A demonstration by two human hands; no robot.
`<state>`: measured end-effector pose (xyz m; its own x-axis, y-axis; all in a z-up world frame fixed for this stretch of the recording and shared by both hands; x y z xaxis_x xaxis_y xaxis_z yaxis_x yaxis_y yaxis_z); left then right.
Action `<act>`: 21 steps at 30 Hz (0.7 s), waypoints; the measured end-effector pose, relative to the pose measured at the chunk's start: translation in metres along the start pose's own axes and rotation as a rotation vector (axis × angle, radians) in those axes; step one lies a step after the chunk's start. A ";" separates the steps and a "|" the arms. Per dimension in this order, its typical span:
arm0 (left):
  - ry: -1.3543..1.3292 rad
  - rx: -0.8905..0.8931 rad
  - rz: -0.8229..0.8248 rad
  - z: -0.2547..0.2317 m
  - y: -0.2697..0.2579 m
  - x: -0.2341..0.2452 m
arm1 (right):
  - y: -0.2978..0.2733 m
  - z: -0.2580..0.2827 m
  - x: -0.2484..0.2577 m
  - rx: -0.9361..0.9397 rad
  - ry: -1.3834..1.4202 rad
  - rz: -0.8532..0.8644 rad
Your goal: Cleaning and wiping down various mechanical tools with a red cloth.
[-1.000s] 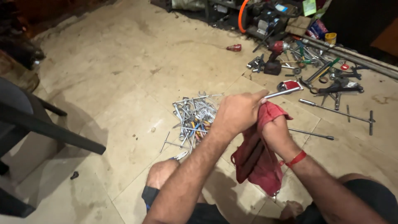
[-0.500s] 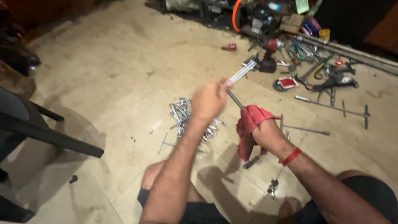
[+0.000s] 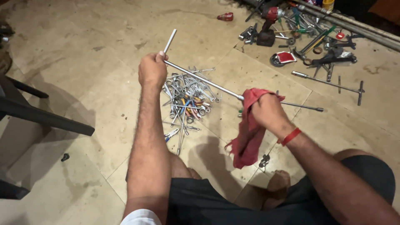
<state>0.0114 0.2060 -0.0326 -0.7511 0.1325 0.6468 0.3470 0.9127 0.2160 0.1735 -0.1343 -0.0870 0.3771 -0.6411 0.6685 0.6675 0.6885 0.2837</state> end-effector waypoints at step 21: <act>-0.023 0.497 0.227 0.093 -0.139 -0.182 | -0.080 -0.060 -0.141 -0.926 0.837 0.373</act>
<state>0.0476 0.0910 -0.2489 -0.7022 0.3512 0.6194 0.1990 0.9320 -0.3029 0.1055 -0.1191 -0.2455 0.6940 -0.7099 -0.1201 0.5018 0.5965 -0.6264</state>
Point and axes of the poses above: each hand's wrist, its own y-axis towards the middle knuckle, its own x-axis out of the back of the hand, z = x × y, the point moved 10 cm from there along y, towards the middle knuckle, and after that the axes turned 5 degrees about -z, right-handed, at the moved point
